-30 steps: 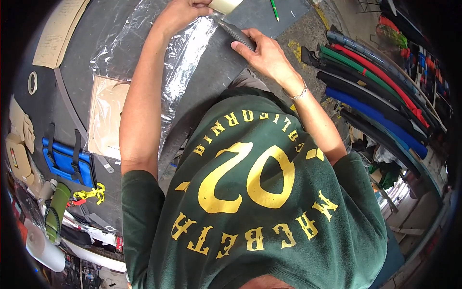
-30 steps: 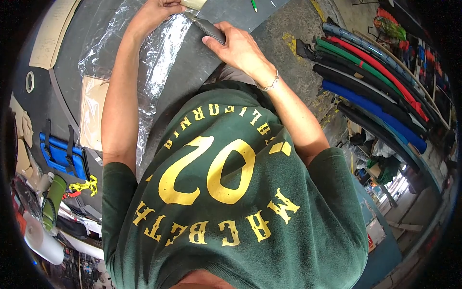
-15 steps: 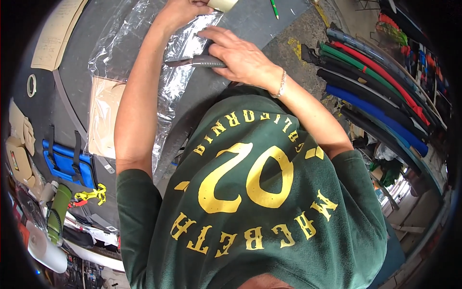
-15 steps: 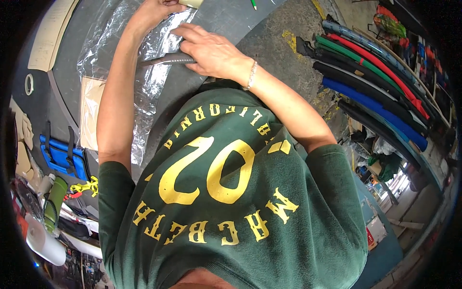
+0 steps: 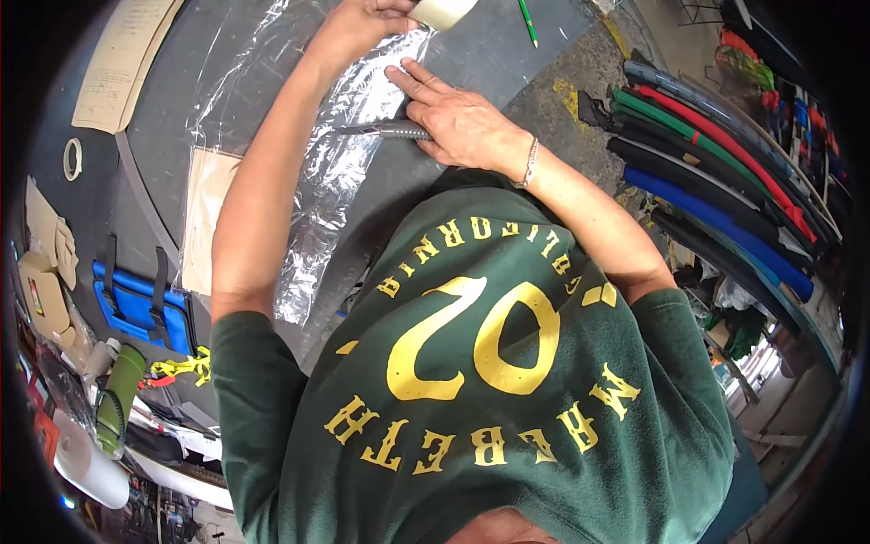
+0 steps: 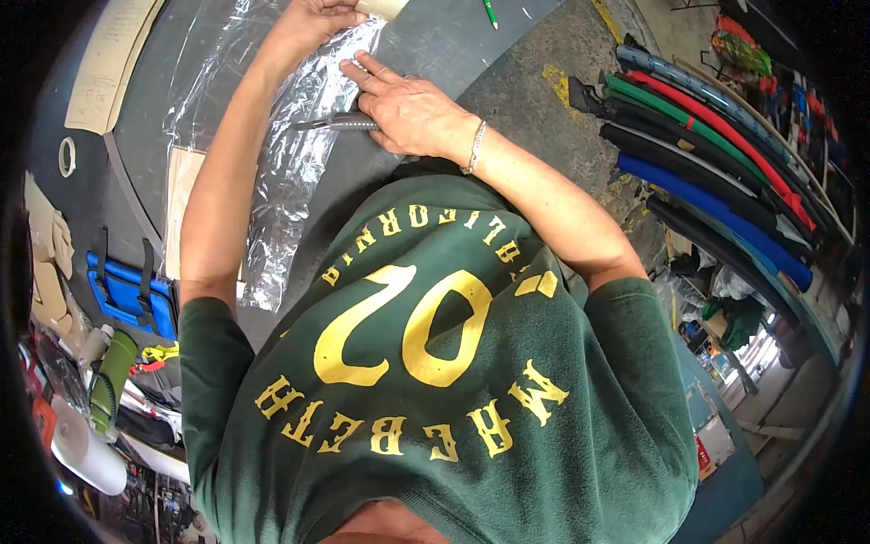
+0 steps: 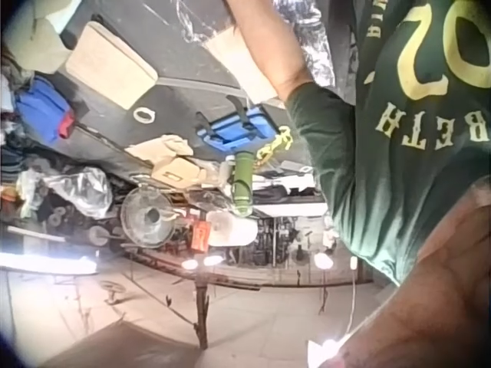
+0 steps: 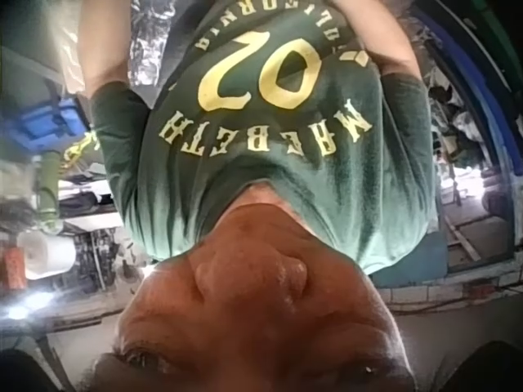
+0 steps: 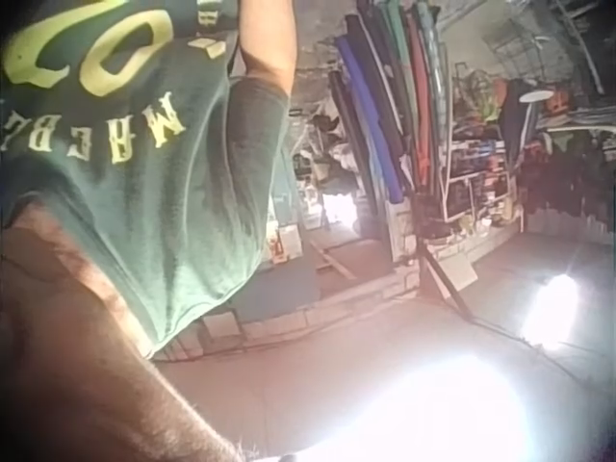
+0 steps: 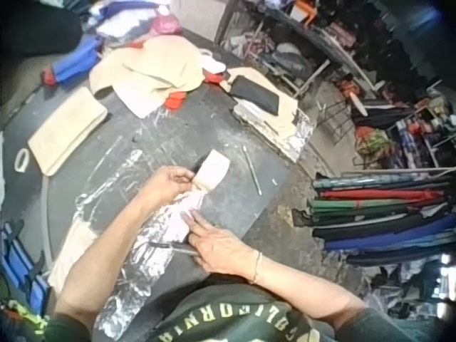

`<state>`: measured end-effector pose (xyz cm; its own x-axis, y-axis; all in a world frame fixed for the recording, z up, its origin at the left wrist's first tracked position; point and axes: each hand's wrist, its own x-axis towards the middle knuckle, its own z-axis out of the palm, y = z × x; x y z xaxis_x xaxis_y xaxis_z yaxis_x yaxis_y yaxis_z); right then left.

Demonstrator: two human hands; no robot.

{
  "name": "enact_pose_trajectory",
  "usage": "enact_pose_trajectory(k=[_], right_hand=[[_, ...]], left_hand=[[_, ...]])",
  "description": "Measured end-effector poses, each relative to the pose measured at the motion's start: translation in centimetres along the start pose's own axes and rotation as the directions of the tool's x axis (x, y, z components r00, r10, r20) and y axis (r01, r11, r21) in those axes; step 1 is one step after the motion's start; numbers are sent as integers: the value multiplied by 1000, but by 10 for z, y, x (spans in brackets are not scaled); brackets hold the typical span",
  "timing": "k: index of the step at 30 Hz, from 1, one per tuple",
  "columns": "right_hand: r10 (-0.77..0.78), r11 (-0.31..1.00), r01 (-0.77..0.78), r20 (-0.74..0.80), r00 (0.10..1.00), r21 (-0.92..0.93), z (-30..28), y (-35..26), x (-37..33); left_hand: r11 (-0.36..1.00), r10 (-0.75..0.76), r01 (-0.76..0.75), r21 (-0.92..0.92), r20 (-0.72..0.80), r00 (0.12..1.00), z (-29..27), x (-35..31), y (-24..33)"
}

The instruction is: Placing cardboard inserts and documents into plastic sleeves and sealing them with tape.

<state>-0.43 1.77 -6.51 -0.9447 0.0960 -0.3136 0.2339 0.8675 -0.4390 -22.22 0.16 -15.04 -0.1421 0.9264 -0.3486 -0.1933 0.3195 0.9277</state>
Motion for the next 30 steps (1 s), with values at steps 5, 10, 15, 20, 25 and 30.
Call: enact_pose_trajectory(k=[5,10,15,20,25,30], right_hand=[[5,1000,-5,4,1000,9,2,2,-6],[12,991,0,-83,996,133,-3,-1,-10],[69,996,-61,-125,990,68,-11,-1,-10],[50,998,-54,-80,996,-43,-9,14,6],[204,970,-222,-169,964,-100,-14,48,-5],[-21,999,18,-58,998,-47,-16,26,2]], left_hand=[[976,-60,29,-217,-136,989,-16,-1,38],[940,29,-155,-305,-380,925,-58,-49,36],[834,-96,-264,-484,-598,795,-27,-136,2],[803,-18,-346,-485,-601,799,-4,-148,-36],[807,-5,-314,-500,-538,843,-6,-144,-49],[785,53,-347,-513,-503,863,-8,-146,-51]])
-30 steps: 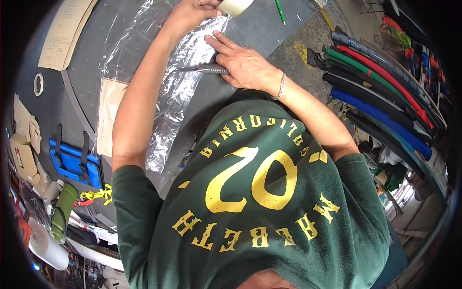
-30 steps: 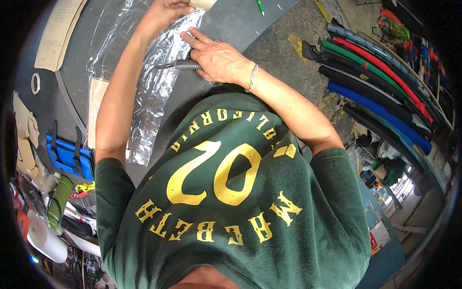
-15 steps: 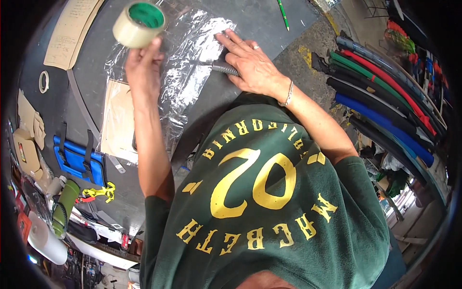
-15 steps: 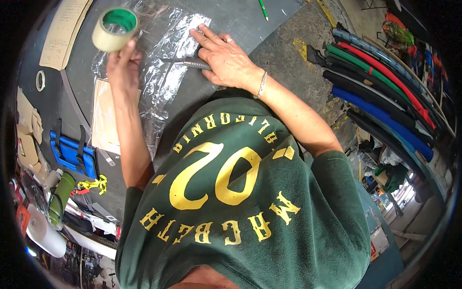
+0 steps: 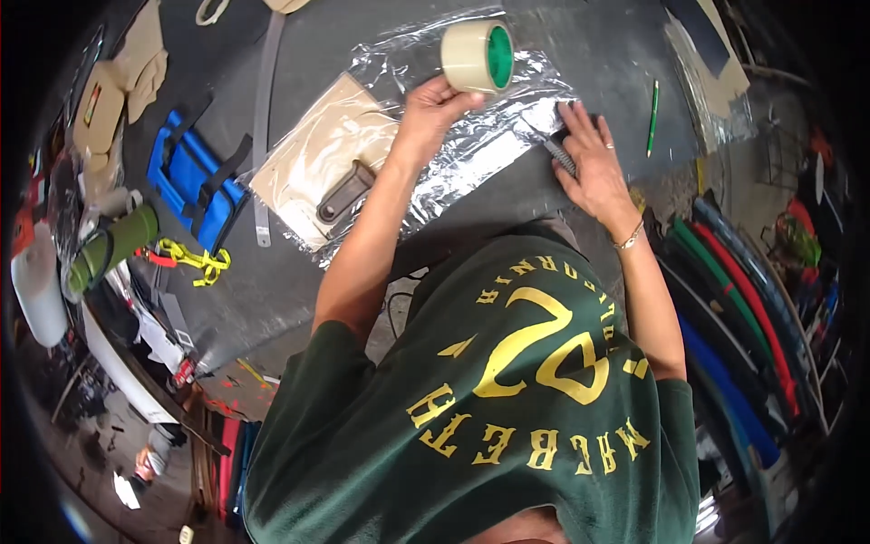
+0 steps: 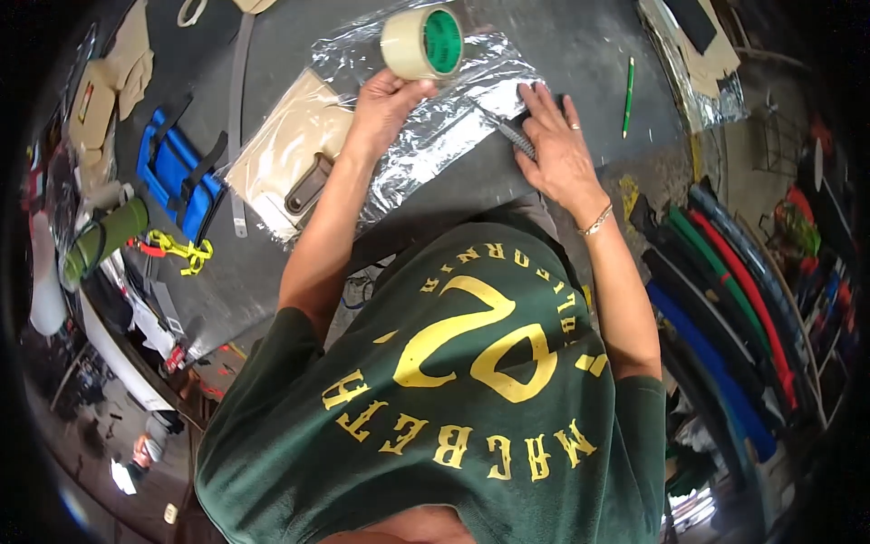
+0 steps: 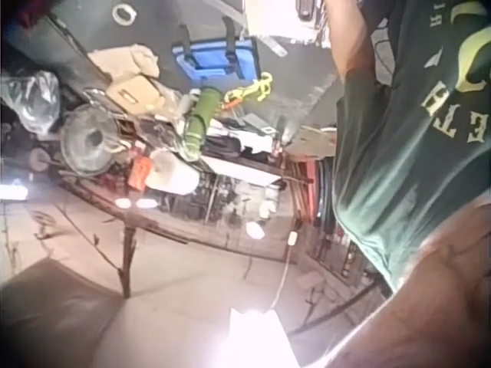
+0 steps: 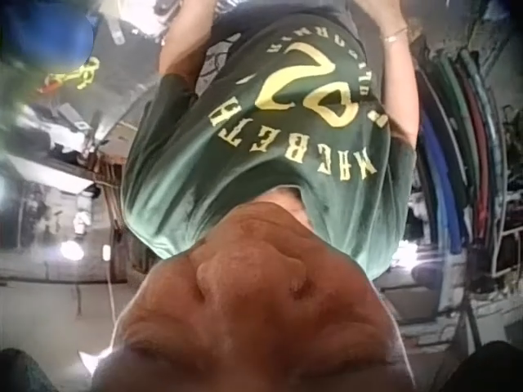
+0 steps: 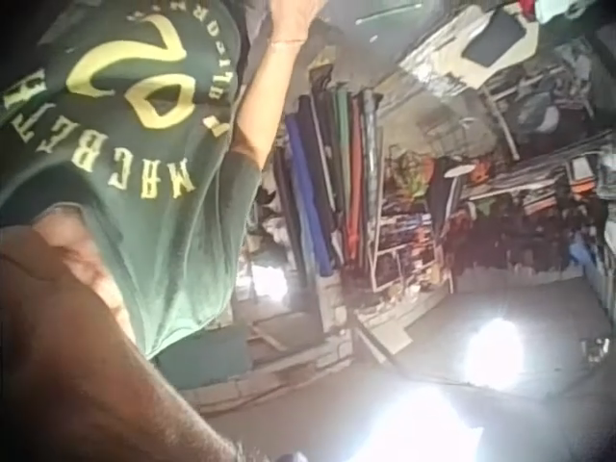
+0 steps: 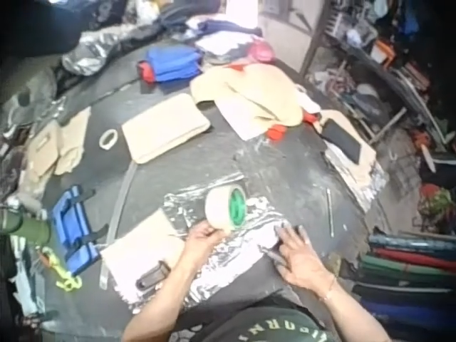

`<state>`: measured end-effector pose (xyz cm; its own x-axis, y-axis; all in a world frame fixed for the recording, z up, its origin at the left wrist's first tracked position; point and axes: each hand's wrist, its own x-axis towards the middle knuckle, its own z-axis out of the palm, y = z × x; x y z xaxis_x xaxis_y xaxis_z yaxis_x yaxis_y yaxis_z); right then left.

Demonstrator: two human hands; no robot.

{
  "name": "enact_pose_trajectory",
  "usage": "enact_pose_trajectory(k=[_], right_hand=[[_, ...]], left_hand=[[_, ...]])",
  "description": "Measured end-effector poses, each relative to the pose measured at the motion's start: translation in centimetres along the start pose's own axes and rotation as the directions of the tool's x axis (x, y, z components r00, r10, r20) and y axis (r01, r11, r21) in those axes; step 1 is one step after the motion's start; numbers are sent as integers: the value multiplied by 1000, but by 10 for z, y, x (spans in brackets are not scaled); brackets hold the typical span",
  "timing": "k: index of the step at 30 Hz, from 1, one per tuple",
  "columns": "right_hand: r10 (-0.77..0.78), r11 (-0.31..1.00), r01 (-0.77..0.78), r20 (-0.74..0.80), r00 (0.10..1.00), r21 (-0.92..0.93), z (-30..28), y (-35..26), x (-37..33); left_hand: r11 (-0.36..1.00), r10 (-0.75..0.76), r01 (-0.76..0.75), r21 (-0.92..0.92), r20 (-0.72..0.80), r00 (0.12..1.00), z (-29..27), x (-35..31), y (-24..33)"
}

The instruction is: Placing cardboard inserts and documents into plastic sleeves and sealing them with tape.

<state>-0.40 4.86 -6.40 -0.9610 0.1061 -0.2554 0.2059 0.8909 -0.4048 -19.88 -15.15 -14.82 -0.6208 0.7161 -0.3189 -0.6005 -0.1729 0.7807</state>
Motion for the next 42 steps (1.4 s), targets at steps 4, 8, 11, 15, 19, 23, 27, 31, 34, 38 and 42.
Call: enact_pose_trajectory(k=[4,8,11,15,19,23,27,31,34,38,42], right_hand=[[82,985,-108,-187,979,-133,16,21,-5],[361,931,-359,-282,889,63,-3,41,10],[581,814,-575,-93,808,87,-40,29,47],[460,886,-461,-238,855,57,-37,66,69],[280,958,-284,-389,878,49,-26,103,68],[1,996,-52,-592,806,-68,-34,76,59],[-220,896,362,-452,864,256,-28,-18,57],[-540,693,588,-240,807,417,21,-84,70],[-660,623,676,-198,724,393,42,-128,89],[-707,661,717,-136,694,221,61,-178,109],[-675,738,674,20,738,22,68,-206,123]], left_hand=[[994,50,-49,-101,15,999,3,0,4],[994,3,4,-107,62,998,23,-19,35],[998,58,-58,-11,120,991,24,-33,31],[985,7,-8,174,7,1000,33,-77,22],[977,-57,88,193,-159,986,25,-139,7],[998,-24,46,48,-373,927,15,-217,-23],[985,-2,-94,-145,-554,833,25,-275,-49],[930,201,-362,-70,-728,656,22,-309,-60],[884,321,-466,36,-772,549,0,-331,-60],[827,350,-559,58,-831,432,-7,-330,-48],[795,326,-606,-20,-829,454,-11,-328,-36]])
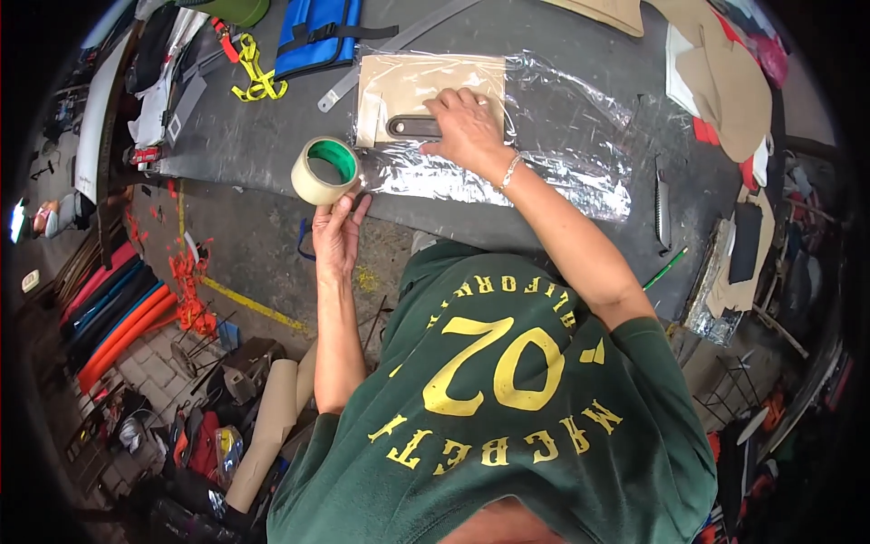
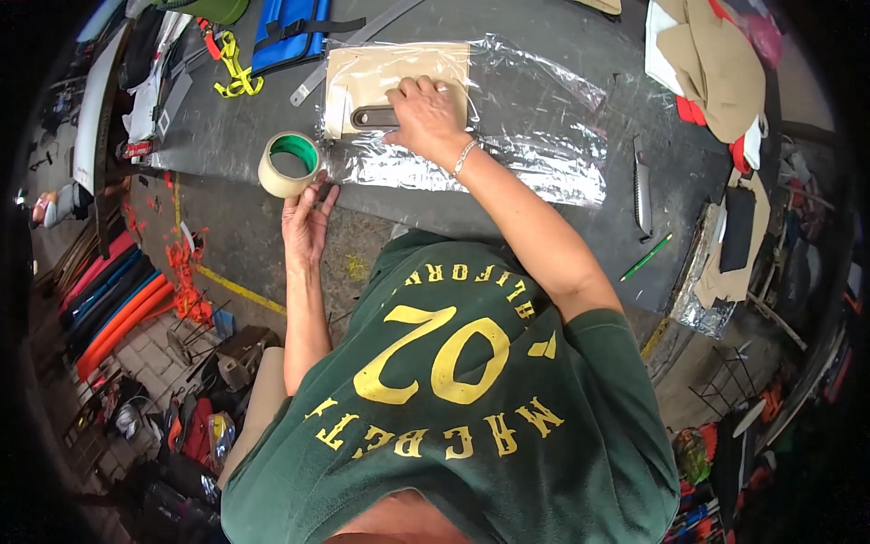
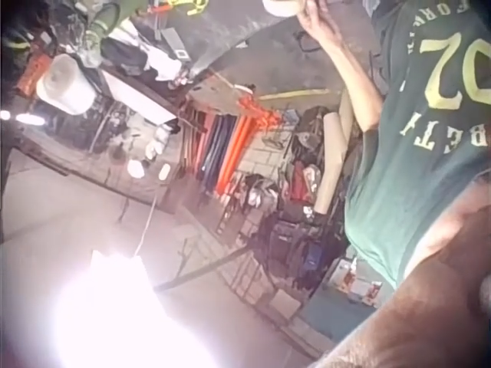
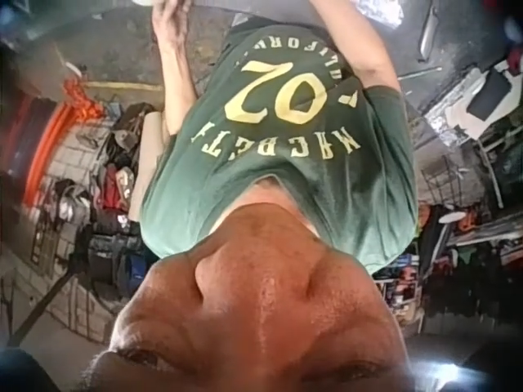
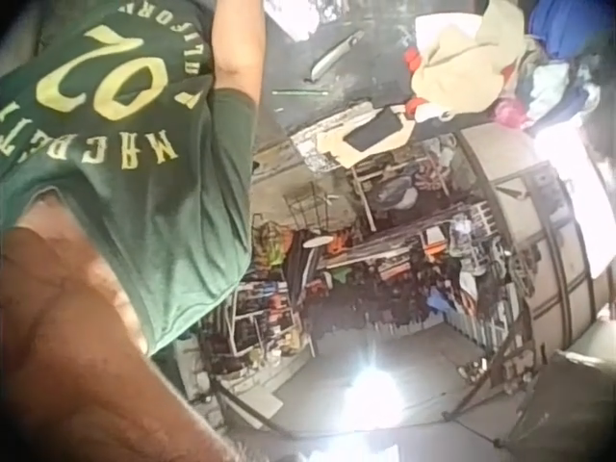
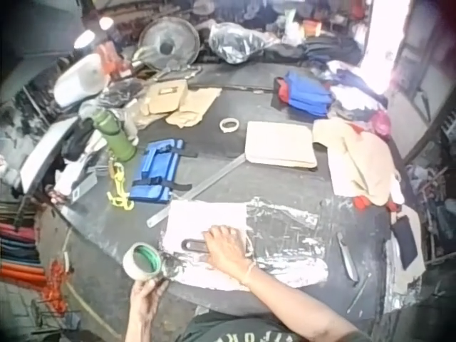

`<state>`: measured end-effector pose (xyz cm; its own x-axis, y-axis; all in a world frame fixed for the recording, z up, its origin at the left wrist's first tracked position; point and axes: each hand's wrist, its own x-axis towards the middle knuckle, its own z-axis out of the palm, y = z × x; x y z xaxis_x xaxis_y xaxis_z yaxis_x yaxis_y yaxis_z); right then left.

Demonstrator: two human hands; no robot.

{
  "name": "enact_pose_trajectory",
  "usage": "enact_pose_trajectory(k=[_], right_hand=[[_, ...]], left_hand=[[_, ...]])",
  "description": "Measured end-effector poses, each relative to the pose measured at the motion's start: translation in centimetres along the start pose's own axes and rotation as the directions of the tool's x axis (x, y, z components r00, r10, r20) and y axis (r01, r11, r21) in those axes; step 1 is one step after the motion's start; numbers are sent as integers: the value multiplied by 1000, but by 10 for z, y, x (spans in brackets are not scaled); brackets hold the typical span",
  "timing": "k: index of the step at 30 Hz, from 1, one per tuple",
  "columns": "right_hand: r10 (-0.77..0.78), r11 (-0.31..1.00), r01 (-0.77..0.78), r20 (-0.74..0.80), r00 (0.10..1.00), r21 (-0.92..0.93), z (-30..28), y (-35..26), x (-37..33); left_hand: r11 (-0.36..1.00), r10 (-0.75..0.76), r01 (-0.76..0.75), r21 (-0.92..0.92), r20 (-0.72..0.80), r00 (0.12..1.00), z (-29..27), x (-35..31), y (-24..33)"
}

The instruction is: Placing cardboard inserts and documents into plastic sleeves and sealing them with tape.

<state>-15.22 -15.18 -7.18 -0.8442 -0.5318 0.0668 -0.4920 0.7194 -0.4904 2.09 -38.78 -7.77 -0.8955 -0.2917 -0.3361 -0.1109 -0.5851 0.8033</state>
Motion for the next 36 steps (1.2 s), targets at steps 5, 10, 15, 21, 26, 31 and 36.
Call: enact_pose_trajectory(k=[5,10,15,21,26,31,36], right_hand=[[-42,999,44,175,984,-8,-27,-3,15],[0,979,-20,-97,995,-203,-95,56,38],[251,839,-259,-82,965,-480,-129,177,55],[-59,957,12,-155,986,-290,-110,141,61],[4,941,36,118,993,-338,-96,125,60],[256,948,-212,173,951,-235,-104,144,37],[382,923,-381,-30,924,51,-120,134,-39]], left_hand=[[998,-65,66,-6,27,997,11,11,7],[994,-76,76,74,0,997,9,7,7],[991,-63,67,116,-41,997,28,7,2],[977,-60,77,197,-90,994,40,8,11],[895,6,18,446,-52,999,50,26,17],[791,-21,-29,612,74,997,45,88,27],[731,-86,-147,666,304,949,70,163,37]])
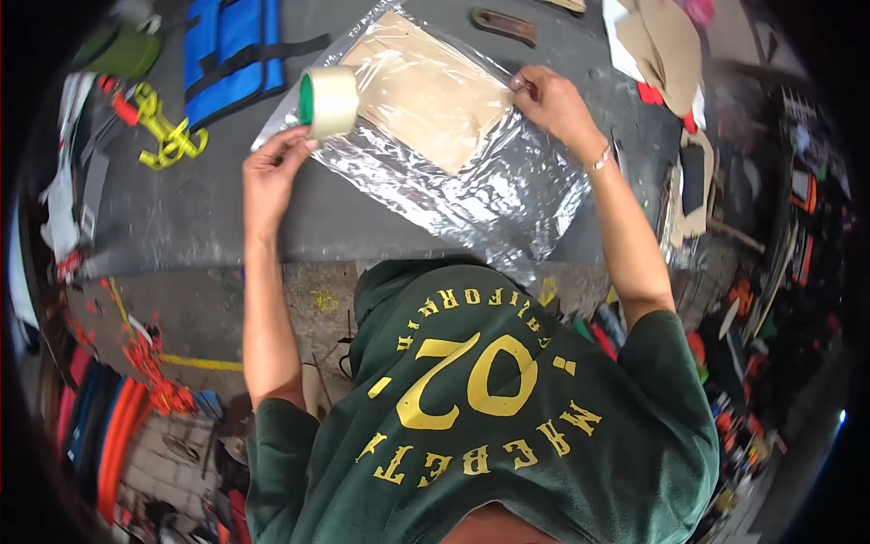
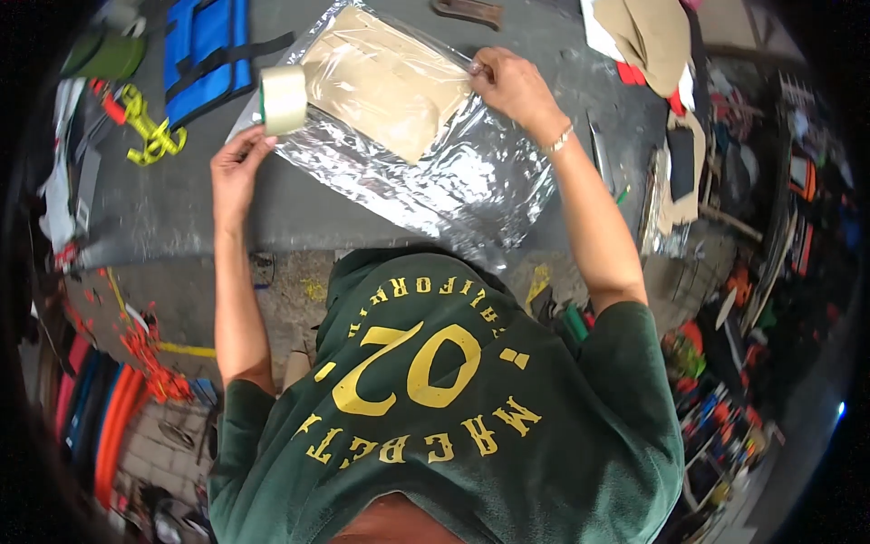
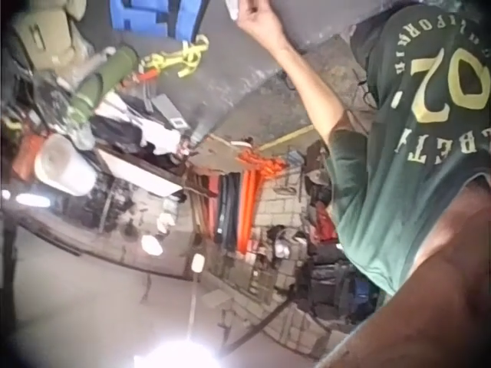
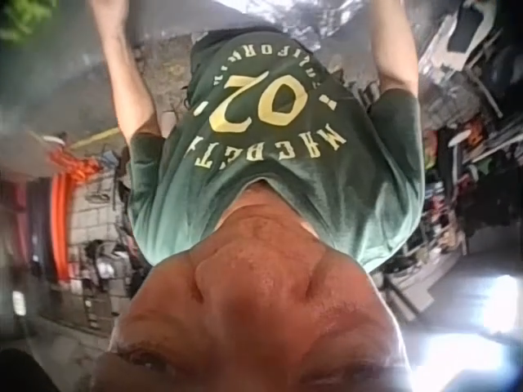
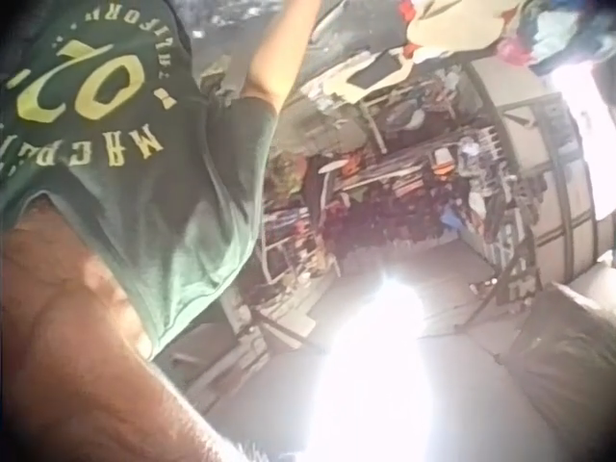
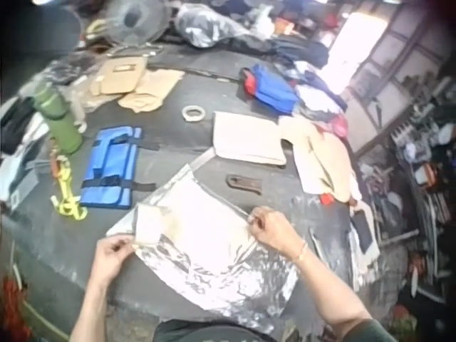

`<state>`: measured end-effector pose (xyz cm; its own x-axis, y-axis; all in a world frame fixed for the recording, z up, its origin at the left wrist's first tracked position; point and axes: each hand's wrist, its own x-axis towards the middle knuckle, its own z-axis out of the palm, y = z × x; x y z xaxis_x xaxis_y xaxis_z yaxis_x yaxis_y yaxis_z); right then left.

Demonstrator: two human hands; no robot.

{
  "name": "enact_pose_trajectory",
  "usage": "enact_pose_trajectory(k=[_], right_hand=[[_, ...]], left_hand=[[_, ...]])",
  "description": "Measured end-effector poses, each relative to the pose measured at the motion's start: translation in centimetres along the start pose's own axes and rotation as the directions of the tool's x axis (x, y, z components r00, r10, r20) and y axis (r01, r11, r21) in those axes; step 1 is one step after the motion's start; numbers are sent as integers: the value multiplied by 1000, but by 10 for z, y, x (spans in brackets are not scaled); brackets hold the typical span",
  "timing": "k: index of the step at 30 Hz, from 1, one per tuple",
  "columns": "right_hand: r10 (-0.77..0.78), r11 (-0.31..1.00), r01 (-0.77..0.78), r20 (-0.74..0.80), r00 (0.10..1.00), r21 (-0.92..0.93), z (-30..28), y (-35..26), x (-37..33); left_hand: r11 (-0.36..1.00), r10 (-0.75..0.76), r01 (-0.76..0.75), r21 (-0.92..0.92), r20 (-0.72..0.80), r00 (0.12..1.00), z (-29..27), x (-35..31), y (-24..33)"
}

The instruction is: Placing cardboard inserts and documents into plastic sleeves and sealing them with tape.

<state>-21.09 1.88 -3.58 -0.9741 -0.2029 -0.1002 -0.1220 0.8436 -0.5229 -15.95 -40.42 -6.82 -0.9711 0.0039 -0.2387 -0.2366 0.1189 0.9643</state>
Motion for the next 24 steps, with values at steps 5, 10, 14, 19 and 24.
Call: enact_pose_trajectory(k=[5,10,14,19,24], right_hand=[[304,946,-278,-155,940,165,-13,48,-87],[628,707,-439,-206,750,555,38,63,-131],[638,660,-445,-138,758,605,70,22,-174],[814,455,-442,-160,559,773,108,10,-231],[725,-24,-235,179,666,972,116,-47,-188]], left_hand=[[939,124,-233,253,381,916,81,122,30],[959,85,-262,110,770,633,180,259,41],[861,-24,-459,220,918,395,204,252,92],[880,52,-455,138,923,380,230,254,49],[892,158,-444,83,864,479,312,287,77]])
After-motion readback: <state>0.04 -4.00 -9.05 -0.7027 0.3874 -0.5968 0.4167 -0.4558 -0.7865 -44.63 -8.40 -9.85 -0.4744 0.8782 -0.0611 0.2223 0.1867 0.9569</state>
